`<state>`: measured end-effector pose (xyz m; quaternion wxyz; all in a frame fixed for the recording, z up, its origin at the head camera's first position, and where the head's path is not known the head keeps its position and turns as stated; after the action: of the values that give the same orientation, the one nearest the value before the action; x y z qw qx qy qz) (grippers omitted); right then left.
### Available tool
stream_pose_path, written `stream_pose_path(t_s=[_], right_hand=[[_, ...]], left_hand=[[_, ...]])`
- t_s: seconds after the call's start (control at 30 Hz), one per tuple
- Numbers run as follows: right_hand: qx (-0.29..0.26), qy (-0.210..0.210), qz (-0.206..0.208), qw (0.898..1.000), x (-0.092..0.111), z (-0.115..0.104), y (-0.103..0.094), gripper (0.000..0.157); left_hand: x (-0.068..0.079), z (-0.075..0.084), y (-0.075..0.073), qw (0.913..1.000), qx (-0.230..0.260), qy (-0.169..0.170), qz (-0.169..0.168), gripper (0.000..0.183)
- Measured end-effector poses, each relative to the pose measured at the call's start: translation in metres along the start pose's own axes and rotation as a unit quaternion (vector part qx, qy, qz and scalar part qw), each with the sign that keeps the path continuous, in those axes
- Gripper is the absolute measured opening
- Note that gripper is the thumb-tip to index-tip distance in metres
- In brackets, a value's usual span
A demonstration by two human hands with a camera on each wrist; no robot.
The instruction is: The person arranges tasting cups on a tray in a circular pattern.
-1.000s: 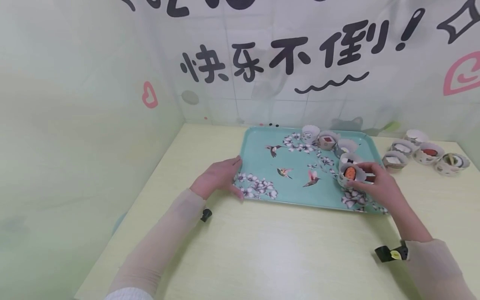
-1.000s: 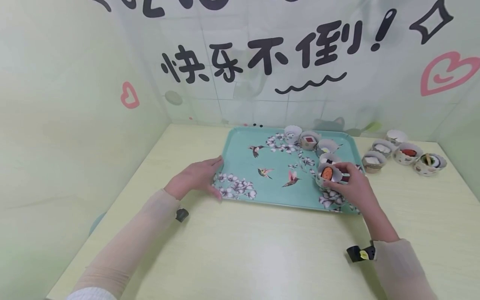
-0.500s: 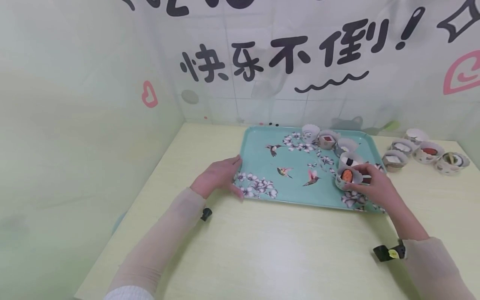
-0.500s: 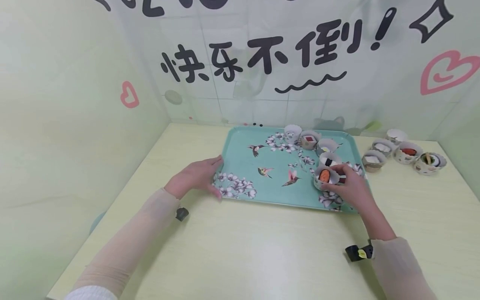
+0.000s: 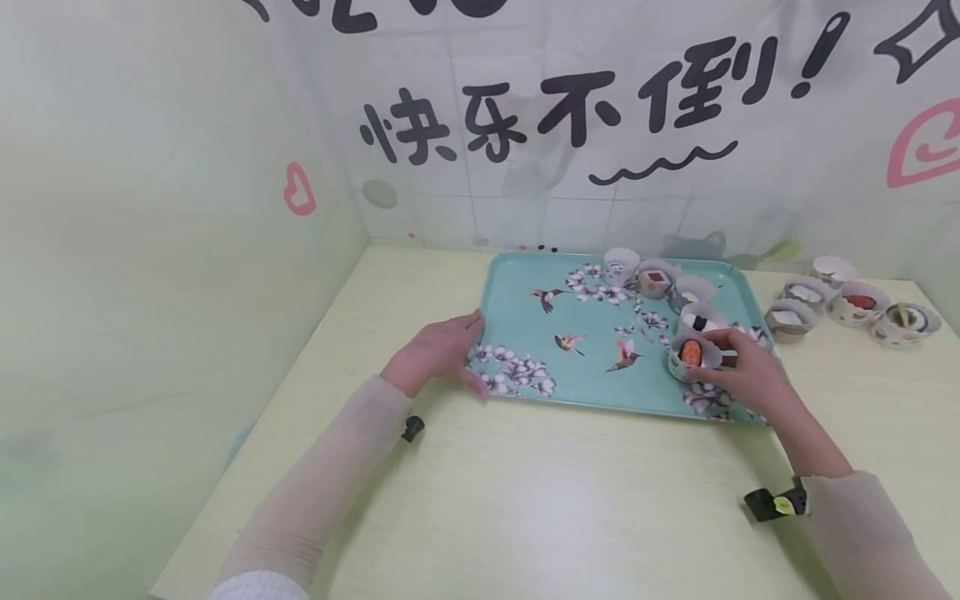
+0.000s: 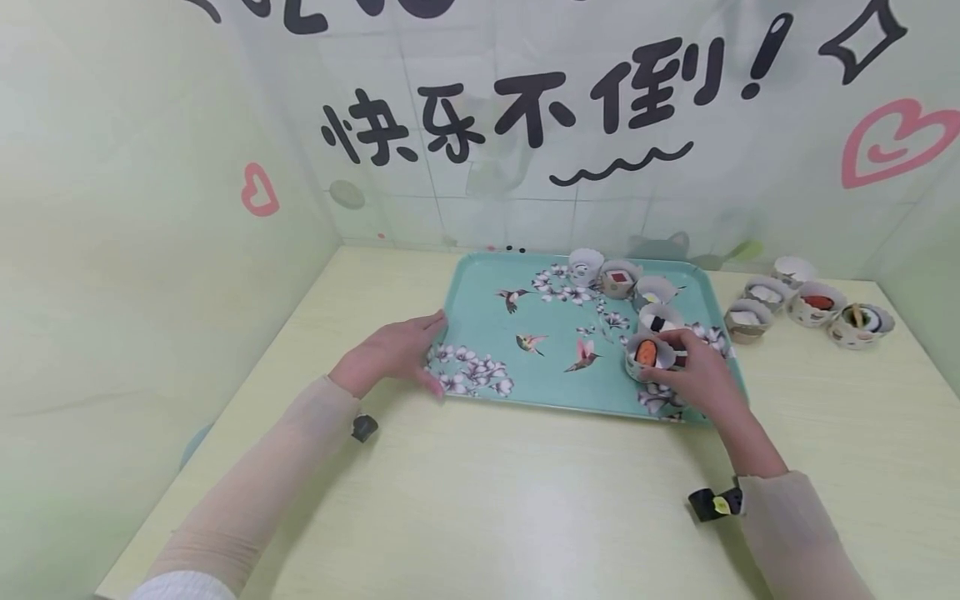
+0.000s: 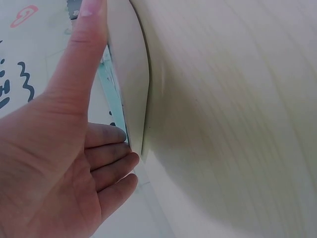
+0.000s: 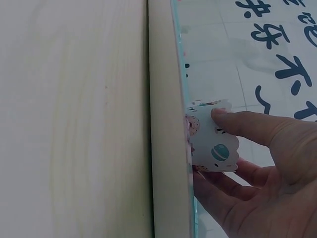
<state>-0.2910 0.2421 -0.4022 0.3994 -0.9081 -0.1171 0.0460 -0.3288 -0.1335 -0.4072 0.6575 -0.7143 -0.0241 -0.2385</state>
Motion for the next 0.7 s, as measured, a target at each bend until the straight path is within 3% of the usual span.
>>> stream_pose_path(t_s=[0.7], right_hand=[[-0.009, -0.012, -0.018, 1.000, -0.0006, 0.0007, -0.0001, 0.073]], left_hand=[[-0.0018, -0.0013, 0.0008, 1.0000, -0.001, -0.003, -0.002, 0.134]])
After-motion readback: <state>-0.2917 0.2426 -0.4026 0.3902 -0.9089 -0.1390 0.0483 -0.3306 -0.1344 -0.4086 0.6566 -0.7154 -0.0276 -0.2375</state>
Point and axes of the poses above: each hand's wrist, its own x-axis away from the middle knuckle, its own y-axis out of the palm, z = x × y, the point moved 9 cm from there along -x, towards the middle knuckle, and after that the axes turned 9 degrees about -y, right-handed, at the moved point
